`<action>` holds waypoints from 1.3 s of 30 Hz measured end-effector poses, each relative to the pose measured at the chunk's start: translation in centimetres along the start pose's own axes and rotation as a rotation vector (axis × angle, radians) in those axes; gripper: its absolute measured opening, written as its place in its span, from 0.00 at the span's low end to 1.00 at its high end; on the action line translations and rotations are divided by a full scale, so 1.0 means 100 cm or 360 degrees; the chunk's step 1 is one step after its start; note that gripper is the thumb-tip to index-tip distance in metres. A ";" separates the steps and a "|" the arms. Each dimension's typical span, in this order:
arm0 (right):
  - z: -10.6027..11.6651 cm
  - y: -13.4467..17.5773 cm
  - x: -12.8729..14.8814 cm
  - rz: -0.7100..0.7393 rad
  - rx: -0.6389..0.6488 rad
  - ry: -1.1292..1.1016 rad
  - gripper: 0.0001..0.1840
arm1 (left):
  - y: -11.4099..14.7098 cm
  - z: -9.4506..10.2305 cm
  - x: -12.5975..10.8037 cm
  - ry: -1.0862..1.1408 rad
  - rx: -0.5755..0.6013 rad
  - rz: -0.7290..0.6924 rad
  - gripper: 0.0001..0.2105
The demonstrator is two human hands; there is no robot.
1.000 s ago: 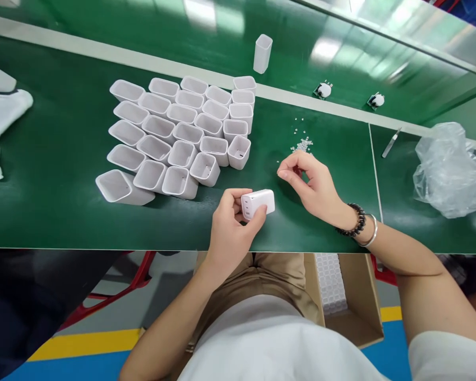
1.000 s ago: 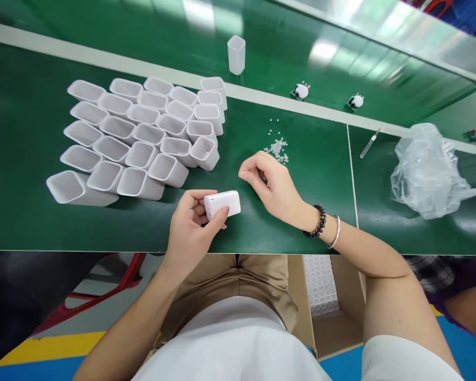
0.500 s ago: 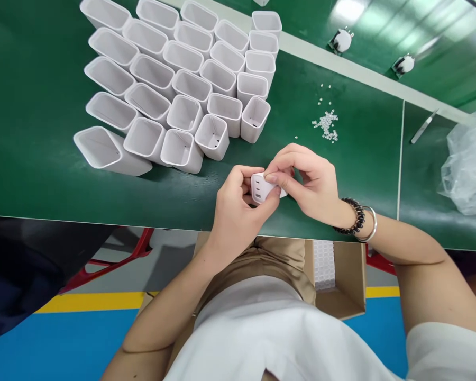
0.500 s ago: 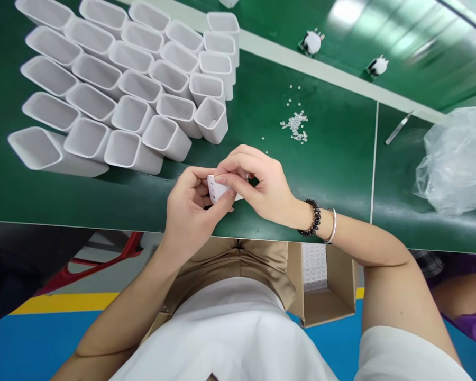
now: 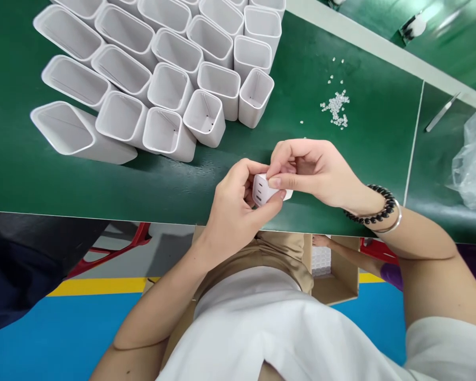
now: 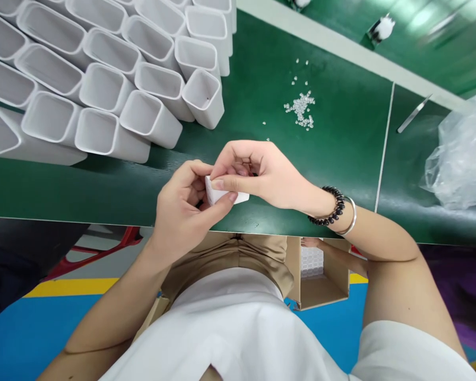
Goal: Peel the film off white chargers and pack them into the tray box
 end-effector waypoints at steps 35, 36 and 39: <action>0.018 0.029 -0.010 0.0133 -0.0333 -0.0074 0.14 | -0.002 -0.013 0.000 0.0356 0.0379 0.0358 0.20; 0.018 0.028 -0.012 0.0120 -0.0314 -0.0106 0.14 | -0.003 -0.014 0.000 0.0347 0.0406 0.0376 0.20; 0.018 0.025 -0.017 0.0111 -0.0263 -0.0189 0.16 | -0.003 -0.016 -0.001 0.0319 0.0481 0.0401 0.20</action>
Point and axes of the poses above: each hand's wrist, its own y-axis away from the middle knuckle, its own z-axis out of the back of the hand, x = y × z, the point moved 10 cm from there along -y, towards the middle knuckle, and after that the axes turned 1 degree about -z, right-handed, at the moved point
